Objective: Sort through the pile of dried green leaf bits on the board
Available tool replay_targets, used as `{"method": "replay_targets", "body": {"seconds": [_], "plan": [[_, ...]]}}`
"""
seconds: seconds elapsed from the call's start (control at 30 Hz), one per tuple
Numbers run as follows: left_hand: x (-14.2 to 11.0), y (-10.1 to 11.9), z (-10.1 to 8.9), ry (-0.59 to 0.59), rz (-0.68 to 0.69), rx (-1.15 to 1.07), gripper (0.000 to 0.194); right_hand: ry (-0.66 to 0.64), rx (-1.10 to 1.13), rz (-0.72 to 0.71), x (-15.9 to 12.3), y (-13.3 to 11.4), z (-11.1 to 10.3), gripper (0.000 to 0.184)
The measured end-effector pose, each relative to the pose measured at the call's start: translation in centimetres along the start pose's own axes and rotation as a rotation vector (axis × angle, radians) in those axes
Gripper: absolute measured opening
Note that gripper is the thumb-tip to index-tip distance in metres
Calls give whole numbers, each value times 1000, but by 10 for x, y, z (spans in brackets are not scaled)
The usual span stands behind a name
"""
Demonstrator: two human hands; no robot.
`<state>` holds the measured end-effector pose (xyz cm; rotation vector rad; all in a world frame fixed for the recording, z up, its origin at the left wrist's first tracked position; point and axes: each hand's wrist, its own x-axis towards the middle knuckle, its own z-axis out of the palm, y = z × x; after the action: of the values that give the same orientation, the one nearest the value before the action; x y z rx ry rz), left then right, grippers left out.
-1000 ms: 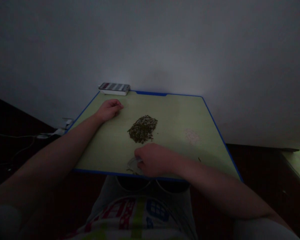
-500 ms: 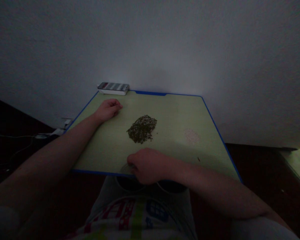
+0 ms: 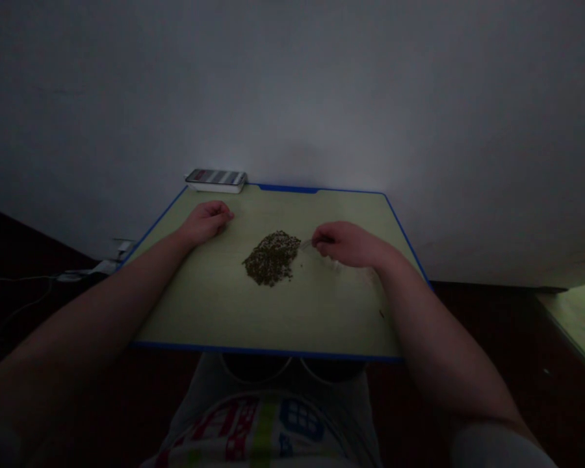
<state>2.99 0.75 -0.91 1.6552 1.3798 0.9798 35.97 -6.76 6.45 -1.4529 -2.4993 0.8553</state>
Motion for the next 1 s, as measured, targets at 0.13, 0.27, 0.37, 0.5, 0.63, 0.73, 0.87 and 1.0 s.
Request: {"method": "replay_targets", "body": {"seconds": [0.13,0.27,0.37,0.5,0.63,0.73,0.87,1.0], "plan": [[1,-1,-1,-6,24,8,22,28,-98,88,6,16,-1,24],[0,1,-1,-9,21,13,22,23,-183,106,9,15,2,27],[-1,3,-1,-9,15,13,22,8,-203,120,11,15,3,30],[-2,6,-1,-1,18,53,22,-22,-212,94,12,19,5,34],[-3,7,-1,6,13,63,21,-91,-184,67,13,22,8,31],[-2,6,-1,4,16,50,21,-112,-174,61,15,19,13,30],[-1,4,0,-3,22,36,22,-117,-181,22,16,13,20,29],[-1,4,-1,-3,14,30,21,-154,-172,-15,15,8,22,28]]}}
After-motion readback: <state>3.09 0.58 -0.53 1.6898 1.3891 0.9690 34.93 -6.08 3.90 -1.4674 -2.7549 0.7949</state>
